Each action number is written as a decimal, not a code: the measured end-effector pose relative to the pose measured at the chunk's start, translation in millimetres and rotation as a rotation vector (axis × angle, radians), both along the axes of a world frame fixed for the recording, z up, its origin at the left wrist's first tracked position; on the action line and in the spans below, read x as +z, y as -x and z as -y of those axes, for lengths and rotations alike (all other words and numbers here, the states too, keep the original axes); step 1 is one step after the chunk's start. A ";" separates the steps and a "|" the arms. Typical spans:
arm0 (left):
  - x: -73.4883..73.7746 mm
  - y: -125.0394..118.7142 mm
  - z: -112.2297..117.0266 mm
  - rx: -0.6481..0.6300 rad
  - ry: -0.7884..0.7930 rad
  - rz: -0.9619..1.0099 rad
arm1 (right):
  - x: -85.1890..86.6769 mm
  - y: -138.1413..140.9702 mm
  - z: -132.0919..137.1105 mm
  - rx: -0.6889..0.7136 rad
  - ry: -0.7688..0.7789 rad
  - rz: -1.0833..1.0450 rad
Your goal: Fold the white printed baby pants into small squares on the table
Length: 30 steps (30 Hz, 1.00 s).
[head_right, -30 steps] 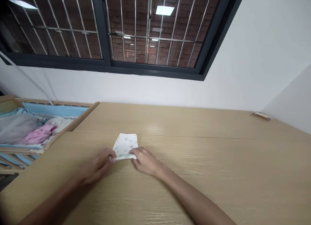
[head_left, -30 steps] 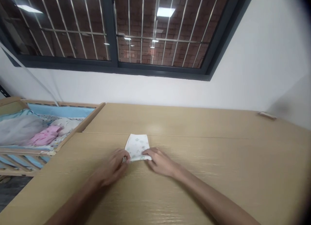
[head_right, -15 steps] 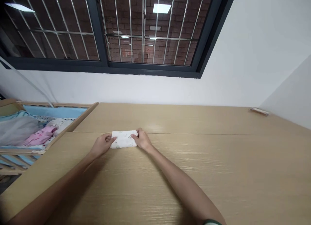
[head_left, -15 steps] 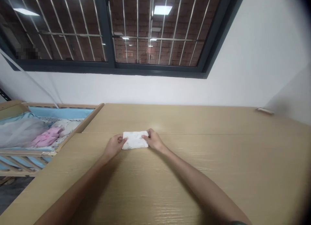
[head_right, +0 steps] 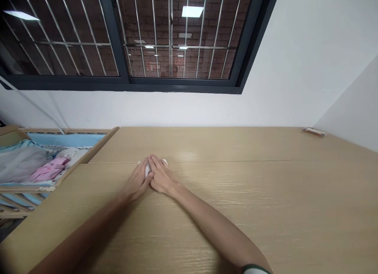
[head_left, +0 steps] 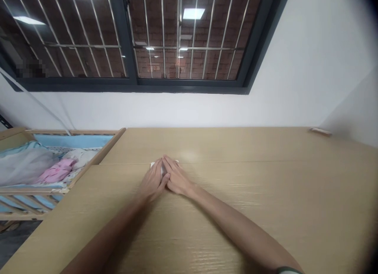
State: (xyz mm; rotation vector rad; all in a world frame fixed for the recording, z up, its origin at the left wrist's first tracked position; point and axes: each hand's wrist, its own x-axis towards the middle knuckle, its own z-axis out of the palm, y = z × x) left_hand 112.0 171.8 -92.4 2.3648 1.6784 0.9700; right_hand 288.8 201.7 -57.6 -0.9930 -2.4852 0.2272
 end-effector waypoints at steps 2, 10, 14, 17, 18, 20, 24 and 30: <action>-8.4 -2.5 0.2 -0.071 0.029 -0.124 | -4.8 1.2 -2.2 0.027 0.086 0.103; -31.9 21.7 -1.6 0.010 0.059 -0.287 | -20.6 -29.4 -18.5 -0.036 0.243 0.124; -26.7 28.8 5.2 0.014 -0.001 -0.324 | -16.0 -41.3 -12.5 -0.064 0.272 0.112; -14.8 28.1 13.3 -0.035 -0.066 -0.313 | -8.2 -45.8 -7.8 0.012 0.154 0.058; -10.8 27.0 15.4 -0.057 -0.068 -0.304 | -6.2 -46.7 -7.5 0.051 0.120 0.047; -4.8 24.5 16.9 -0.081 -0.031 -0.279 | -5.2 -47.6 -9.8 0.111 0.098 0.046; 0.7 21.4 7.1 -0.052 0.076 -0.157 | -14.1 -45.3 -23.9 0.111 0.123 0.031; 22.8 21.8 -6.2 -0.008 0.085 -0.009 | -10.5 -33.6 -43.2 -0.042 0.174 -0.161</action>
